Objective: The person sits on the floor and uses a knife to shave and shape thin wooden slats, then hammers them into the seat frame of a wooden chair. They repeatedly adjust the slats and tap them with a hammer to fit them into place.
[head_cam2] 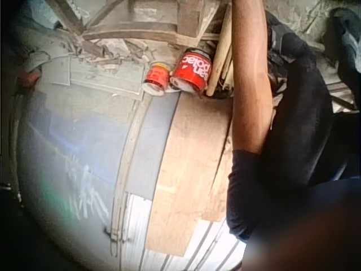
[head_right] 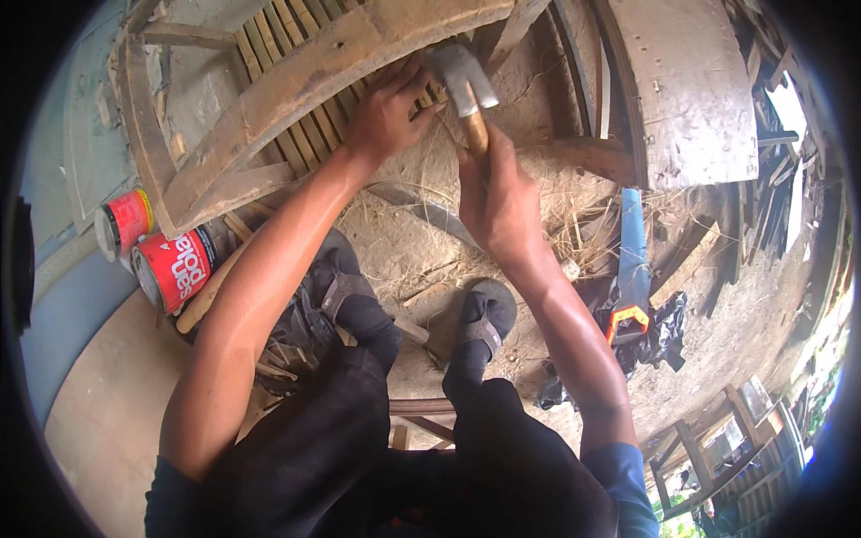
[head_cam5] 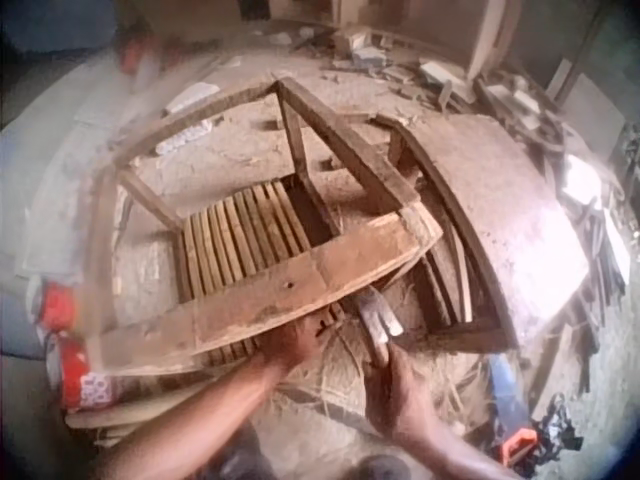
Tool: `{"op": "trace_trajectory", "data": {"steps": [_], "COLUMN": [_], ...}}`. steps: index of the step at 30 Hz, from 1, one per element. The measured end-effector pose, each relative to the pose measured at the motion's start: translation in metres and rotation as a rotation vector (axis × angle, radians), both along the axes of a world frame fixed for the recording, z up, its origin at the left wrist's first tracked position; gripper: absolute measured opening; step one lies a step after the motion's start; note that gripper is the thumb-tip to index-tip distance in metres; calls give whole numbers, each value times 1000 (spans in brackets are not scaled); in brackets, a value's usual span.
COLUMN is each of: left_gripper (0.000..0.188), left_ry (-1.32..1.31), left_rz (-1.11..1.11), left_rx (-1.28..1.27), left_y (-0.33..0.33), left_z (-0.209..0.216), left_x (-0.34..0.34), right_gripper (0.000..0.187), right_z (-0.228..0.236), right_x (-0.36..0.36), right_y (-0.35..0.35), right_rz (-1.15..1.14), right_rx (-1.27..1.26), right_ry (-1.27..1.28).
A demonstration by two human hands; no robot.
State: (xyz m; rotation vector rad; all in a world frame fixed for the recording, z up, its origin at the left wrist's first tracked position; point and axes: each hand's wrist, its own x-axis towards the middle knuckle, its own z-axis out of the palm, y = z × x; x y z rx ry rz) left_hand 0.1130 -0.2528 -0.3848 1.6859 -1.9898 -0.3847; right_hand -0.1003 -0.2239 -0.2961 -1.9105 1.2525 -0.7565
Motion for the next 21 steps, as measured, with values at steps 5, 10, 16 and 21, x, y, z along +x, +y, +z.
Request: {"op": "trace_trajectory", "data": {"steps": [5,10,16,21], "left_gripper": [61,62,61,63], "left_ry": [-106,-115,-150,-127], "left_rz": [-3,18,15,0], "left_rx": [18,91,33,-59], "left_y": [-8,-7,-7,-7], "left_z": [-1,0,1,-1], "left_x": [2,0,0,1], "right_gripper": [32,31,34,29], "right_z": [-2,2,1,-11], "right_x": [1,3,6,5], "right_y": [-7,-10,-8,-8], "right_rz": [41,42,17,42], "right_rx": [101,107,136,54], "right_ry": [106,140,122,152]}}
